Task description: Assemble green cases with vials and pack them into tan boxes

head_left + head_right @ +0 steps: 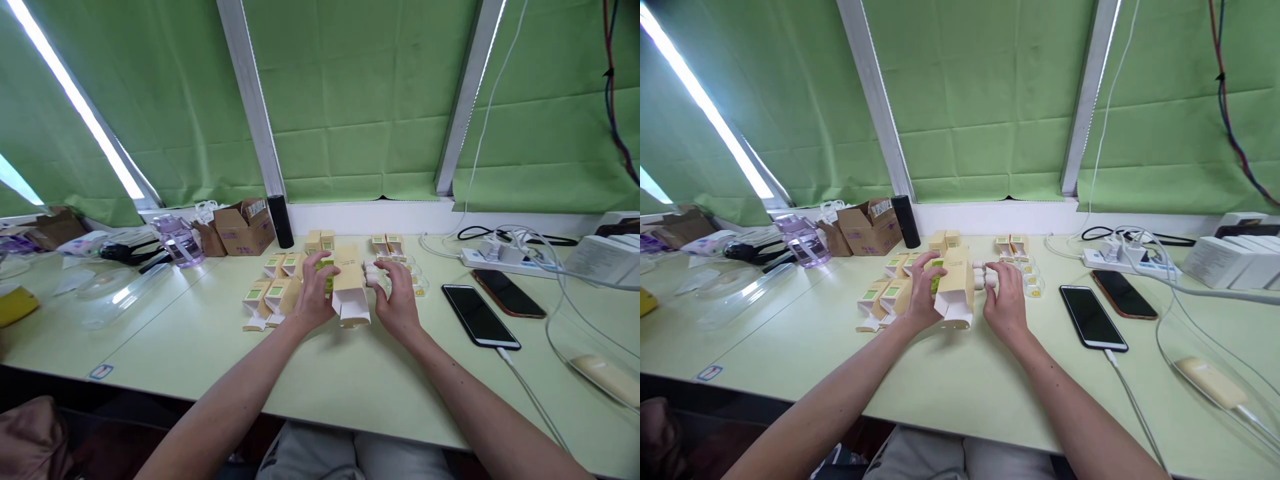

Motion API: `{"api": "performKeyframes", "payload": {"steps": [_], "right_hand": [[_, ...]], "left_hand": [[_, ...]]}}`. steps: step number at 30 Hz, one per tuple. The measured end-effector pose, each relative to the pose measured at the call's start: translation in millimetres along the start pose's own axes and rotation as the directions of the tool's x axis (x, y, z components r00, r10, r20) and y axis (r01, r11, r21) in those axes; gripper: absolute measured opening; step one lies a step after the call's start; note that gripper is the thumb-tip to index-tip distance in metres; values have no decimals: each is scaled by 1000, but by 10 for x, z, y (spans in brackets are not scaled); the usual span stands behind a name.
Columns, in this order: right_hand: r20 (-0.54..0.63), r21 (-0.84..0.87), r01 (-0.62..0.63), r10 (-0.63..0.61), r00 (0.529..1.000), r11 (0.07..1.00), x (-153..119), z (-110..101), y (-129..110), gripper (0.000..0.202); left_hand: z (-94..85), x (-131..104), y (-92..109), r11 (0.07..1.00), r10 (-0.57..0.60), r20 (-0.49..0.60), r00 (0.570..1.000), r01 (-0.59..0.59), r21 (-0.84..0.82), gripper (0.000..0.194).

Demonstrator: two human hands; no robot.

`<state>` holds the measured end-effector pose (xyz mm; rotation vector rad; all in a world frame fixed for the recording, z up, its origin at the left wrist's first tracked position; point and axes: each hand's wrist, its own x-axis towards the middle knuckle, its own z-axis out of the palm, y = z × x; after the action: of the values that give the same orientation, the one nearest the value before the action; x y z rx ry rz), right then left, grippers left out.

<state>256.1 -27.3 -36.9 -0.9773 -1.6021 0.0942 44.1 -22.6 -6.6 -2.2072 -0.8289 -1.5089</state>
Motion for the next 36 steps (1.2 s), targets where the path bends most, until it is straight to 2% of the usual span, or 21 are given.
{"api": "performKeyframes", "payload": {"steps": [3,6,8,11,18,21,24,27,30,36], "right_hand": [[3,2,1,-1,1000,1000,3,-7,-6,41],[1,4,7,-7,1000,1000,4,-13,-25,40],[-3,7,13,-13,1000,1000,4,-15,-41,40],[-3,21,20,-20,1000,1000,6,-18,-54,42],[26,99,31,-34,999,995,21,-32,-71,44],[65,153,29,-39,997,988,15,-32,-106,44],[116,208,10,-35,993,978,2,-27,-137,46],[170,274,-17,-31,985,962,-8,-21,-151,49],[222,344,-73,-5,975,936,-8,-21,-172,47],[248,463,-152,37,968,873,18,-34,-231,39]], "left_hand": [[-1,28,6,984,-130,0,992,129,-126,47],[30,31,-40,916,-293,-11,956,277,-289,48],[62,18,-84,801,-430,11,903,387,-457,53],[95,6,-131,563,-592,152,792,541,-624,56],[118,33,-108,215,-697,400,596,705,-676,68],[129,39,-55,111,-713,451,537,721,-684,75],[123,56,9,81,-716,469,517,729,-680,77],[106,79,66,99,-718,467,517,739,-666,77],[85,100,111,140,-713,461,529,751,-645,75],[78,120,183,201,-667,476,574,753,-626,76]]}}
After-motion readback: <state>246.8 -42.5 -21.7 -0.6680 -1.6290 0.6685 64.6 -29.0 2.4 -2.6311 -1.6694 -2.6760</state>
